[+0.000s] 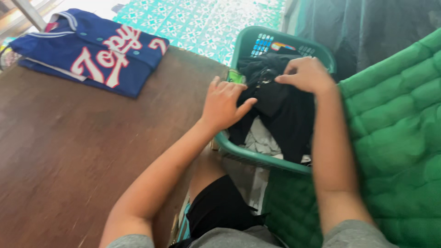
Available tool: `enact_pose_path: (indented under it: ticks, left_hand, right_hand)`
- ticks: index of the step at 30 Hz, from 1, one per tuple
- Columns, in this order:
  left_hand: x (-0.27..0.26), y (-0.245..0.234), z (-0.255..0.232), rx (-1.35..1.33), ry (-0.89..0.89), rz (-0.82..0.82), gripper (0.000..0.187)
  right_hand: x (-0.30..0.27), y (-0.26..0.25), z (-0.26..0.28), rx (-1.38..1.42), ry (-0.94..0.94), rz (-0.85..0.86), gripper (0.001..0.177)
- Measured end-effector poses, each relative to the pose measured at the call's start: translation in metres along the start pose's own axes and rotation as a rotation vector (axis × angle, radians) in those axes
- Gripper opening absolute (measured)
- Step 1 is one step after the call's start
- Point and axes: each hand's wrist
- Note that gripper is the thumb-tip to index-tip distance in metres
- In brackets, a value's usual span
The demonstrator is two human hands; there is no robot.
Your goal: The person folds a blue baseball jersey with the number 21 on the back, buttoning it and smoothing the fabric before folding it into a neat rectangle. They then pick up a black t-shirt and begin to unfold it on the table.
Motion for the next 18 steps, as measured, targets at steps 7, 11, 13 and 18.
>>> enact_pose_path:
  ticks: [7,11,13,18]
  left_hand:
    - [0.000,0.022,-0.005,-0.107,-0.066,-0.018,0.014]
    - [-0.007,0.027,0.000,-0.205,-0.098,-0.134,0.012]
    - [-0.013,0.033,0.007,-0.335,-0.264,-0.151,0.015]
    - [-0.019,0.047,0.033,-0.488,-0.711,-0.251,0.026]
  right_hand:
    - [-0.011,0.030,0.022,-0.029,-0.094,-0.300,0.029]
    - [-0.021,0.026,0.047,-0.030,-0.217,-0.682,0.024]
    - [-0.025,0.027,0.058,-0.044,-0.273,-0.785,0.023]
    - [-0.031,0.022,0.083,0.043,-0.448,-0.538,0.031]
Point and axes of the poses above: each hand's wrist, its own x-axis towards the middle knuckle, its own y-axis out of the palm, z = x × y, and after that the axes turned 5 degrees about -z, right-handed
